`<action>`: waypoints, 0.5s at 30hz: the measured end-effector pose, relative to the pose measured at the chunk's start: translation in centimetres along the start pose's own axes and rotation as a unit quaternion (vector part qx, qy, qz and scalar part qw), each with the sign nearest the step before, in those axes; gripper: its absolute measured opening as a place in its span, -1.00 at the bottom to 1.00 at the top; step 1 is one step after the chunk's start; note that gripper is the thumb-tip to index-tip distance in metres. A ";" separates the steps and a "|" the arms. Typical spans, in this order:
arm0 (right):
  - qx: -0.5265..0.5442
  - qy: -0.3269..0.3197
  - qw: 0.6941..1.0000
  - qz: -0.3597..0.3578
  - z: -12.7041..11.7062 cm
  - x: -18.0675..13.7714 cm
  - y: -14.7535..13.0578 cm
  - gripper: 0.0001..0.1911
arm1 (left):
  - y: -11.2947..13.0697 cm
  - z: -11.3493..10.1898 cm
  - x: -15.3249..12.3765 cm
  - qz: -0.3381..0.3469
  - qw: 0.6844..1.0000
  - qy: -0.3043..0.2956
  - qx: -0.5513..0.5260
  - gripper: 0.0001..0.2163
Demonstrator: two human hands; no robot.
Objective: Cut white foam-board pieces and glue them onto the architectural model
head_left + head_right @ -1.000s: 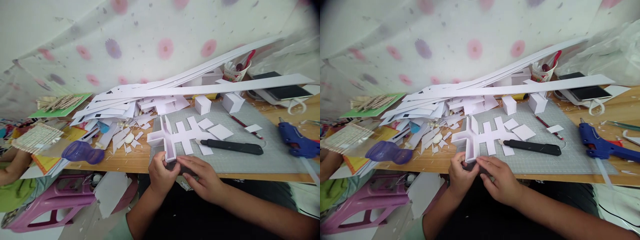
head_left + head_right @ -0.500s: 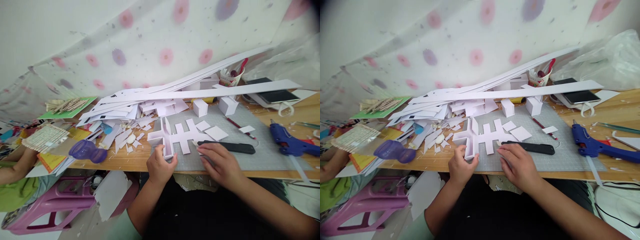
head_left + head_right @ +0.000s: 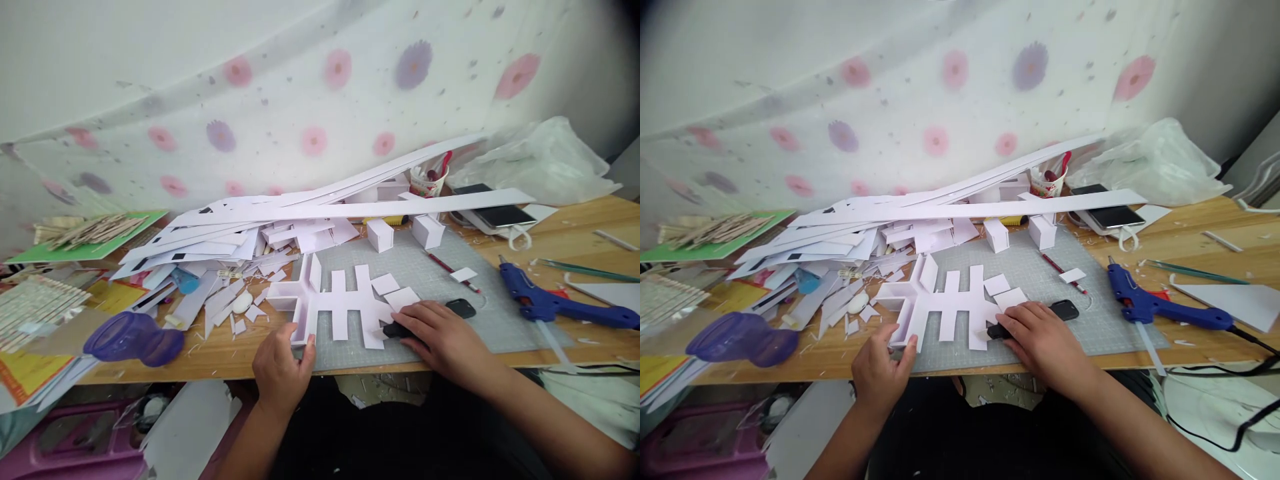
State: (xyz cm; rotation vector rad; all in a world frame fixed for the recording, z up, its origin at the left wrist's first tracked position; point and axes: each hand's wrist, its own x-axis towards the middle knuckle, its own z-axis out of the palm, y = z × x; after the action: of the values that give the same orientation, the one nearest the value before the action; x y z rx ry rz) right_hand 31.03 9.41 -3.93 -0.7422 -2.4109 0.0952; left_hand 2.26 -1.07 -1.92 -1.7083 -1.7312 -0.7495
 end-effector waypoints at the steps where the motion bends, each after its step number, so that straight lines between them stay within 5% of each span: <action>1: 0.007 0.015 1.000 0.000 -0.1 -0.1 0.2 -0.67 | -0.2 0.0 -0.1 0.007 1.000 0.006 -0.002 -0.79; 7: -0.063 0.095 0.987 0.110 -1.4 0.9 3.1 -0.67 | -0.4 -0.1 -1.0 0.041 0.998 0.039 -0.018 -0.80; 15: -0.170 0.005 0.969 0.181 -0.8 2.5 5.0 -0.67 | -0.6 -0.3 -2.0 0.014 0.998 0.051 -0.032 -0.77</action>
State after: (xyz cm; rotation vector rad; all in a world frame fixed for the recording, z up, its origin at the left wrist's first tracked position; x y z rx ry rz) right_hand 32.30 14.86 -3.07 -1.3308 -2.2808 -0.1801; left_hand 1.72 -2.64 -3.16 -1.7030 -1.6276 -0.8733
